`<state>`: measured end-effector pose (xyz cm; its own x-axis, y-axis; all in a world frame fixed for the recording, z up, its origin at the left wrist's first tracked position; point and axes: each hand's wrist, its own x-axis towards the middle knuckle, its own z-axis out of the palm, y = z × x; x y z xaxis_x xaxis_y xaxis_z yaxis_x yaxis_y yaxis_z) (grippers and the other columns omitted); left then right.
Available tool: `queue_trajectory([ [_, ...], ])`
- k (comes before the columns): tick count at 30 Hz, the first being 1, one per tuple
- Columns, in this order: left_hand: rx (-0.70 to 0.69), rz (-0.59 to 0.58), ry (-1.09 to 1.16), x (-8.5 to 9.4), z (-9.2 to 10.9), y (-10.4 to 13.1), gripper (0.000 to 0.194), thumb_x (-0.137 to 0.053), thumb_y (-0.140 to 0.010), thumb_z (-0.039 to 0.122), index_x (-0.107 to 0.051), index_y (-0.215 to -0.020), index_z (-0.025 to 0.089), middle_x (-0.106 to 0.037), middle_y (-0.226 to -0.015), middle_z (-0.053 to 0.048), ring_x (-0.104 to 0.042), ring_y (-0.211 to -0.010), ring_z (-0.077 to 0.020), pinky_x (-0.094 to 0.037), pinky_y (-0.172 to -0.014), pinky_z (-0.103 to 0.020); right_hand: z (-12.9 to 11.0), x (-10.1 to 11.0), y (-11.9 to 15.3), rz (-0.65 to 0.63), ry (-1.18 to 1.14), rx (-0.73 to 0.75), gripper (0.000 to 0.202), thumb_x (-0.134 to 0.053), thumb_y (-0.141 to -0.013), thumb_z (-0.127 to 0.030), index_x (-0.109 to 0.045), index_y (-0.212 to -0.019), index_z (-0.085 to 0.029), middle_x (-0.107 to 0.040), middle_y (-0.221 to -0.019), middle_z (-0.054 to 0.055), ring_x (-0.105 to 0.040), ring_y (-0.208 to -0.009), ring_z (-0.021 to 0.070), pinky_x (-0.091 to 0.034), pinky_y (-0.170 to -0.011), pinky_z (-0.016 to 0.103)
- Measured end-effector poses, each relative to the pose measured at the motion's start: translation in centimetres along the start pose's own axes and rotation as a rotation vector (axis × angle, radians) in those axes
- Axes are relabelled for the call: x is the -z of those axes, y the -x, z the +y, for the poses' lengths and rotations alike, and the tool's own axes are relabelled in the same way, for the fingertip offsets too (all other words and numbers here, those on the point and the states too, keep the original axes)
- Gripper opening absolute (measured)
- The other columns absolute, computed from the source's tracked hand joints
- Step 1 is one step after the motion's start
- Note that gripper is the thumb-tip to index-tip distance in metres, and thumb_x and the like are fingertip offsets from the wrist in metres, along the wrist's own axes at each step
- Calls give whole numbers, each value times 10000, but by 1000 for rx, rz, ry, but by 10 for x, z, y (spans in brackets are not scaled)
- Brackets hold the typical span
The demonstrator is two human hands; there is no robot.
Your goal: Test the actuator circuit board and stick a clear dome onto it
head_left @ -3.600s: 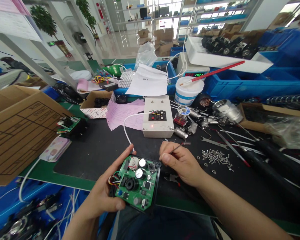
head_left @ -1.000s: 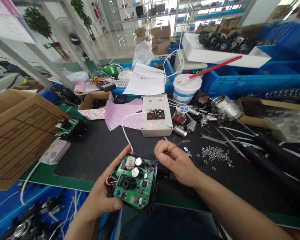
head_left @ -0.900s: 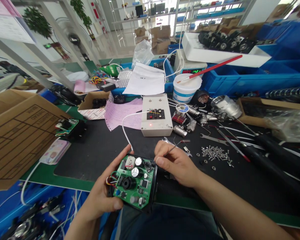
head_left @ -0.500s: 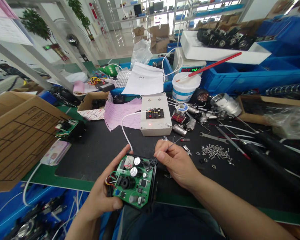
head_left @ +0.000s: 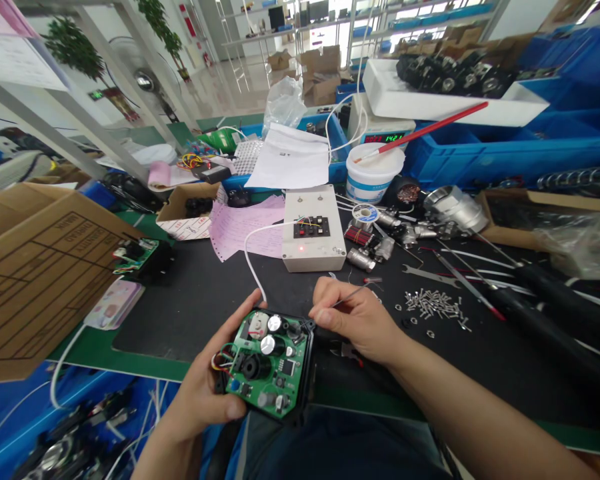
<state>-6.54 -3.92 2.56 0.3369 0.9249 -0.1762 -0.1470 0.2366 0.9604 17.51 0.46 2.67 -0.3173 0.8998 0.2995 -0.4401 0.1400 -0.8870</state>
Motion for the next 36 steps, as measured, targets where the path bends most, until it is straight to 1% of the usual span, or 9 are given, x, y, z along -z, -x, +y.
queue_trajectory([
  [4, -5, 4, -23, 1, 0, 0, 1122, -874, -494, 543, -366, -1452, 254, -447, -1469, -109, -293, -1396, -390, -427, -1036, -343, -8, 10, -6, -111, 133, 54, 95, -731, -858, -309, -736, -827, -220, -617, -763, 9, -558, -722, 135, -431, -663, 263],
  [8, 16, 1, -34, 2, 2, 0, 1147, -874, -488, 549, -345, -1461, 247, -435, -1475, -117, -319, -1383, -394, -427, -1030, -337, -13, 13, -13, -186, 189, 71, 115, -725, -862, -317, -741, -807, -217, -617, -742, 9, -557, -724, 136, -426, -655, 261],
  [15, 12, 23, -40, 2, 1, 0, 1161, -870, -478, 567, -349, -1460, 230, -445, -1464, -127, -296, -1392, -401, -405, -1056, -358, -4, -1, -2, 23, 191, -56, 365, -688, -855, -477, -585, -660, -185, -479, -655, -25, -437, -587, 115, -338, -544, 246],
  [19, 32, 17, -93, -1, 4, 1, 1150, -854, -486, 591, -335, -1464, 279, -369, -1519, -93, -307, -1383, -416, -416, -1051, -387, -1, -10, 5, 131, 131, -141, 443, -678, -843, -497, -453, -610, -194, -399, -606, -45, -361, -546, 109, -296, -515, 242],
  [24, -102, -4, -321, -7, 19, 11, 1054, -756, -485, 736, -444, -1403, 322, -239, -1580, -17, -132, -1448, -392, -239, -1162, -436, -2, -12, 5, 144, 98, -161, 454, -694, -819, -499, -441, -593, -196, -390, -599, -44, -357, -539, 109, -294, -508, 239],
  [26, -91, -8, -316, -8, 27, 15, 1039, -717, -503, 769, -452, -1398, 314, -272, -1567, -28, -167, -1438, -397, -228, -1166, -456, -2, -12, 4, 158, 105, -147, 463, -698, -814, -500, -439, -580, -195, -387, -600, -42, -362, -543, 110, -298, -514, 241],
  [29, -30, -33, -357, -8, 41, 11, 996, -655, -545, 804, -477, -1381, 291, -398, -1498, -50, -305, -1385, -386, -302, -1136, -411, -2, -13, 4, 156, 98, -141, 466, -690, -826, -478, -429, -565, -193, -390, -592, -41, -369, -546, 112, -303, -523, 244],
  [33, 27, -110, -512, -19, 66, -8, 636, -589, -764, 672, -598, -1246, 257, -594, -1260, -71, -542, -1160, -314, -465, -929, -329, -4, -13, 5, 148, 120, -144, 458, -674, -844, -442, -417, -558, -194, -380, -586, -44, -355, -549, 113, -289, -530, 249],
  [36, -39, -144, -722, -37, 82, -21, 364, -640, -816, 479, -656, -1114, 270, -632, -1105, -37, -586, -1027, -237, -463, -852, -269, -8, -13, 6, 153, 194, -134, 454, -662, -855, -432, -412, -559, -195, -368, -585, -44, -350, -565, 119, -282, -546, 258],
])
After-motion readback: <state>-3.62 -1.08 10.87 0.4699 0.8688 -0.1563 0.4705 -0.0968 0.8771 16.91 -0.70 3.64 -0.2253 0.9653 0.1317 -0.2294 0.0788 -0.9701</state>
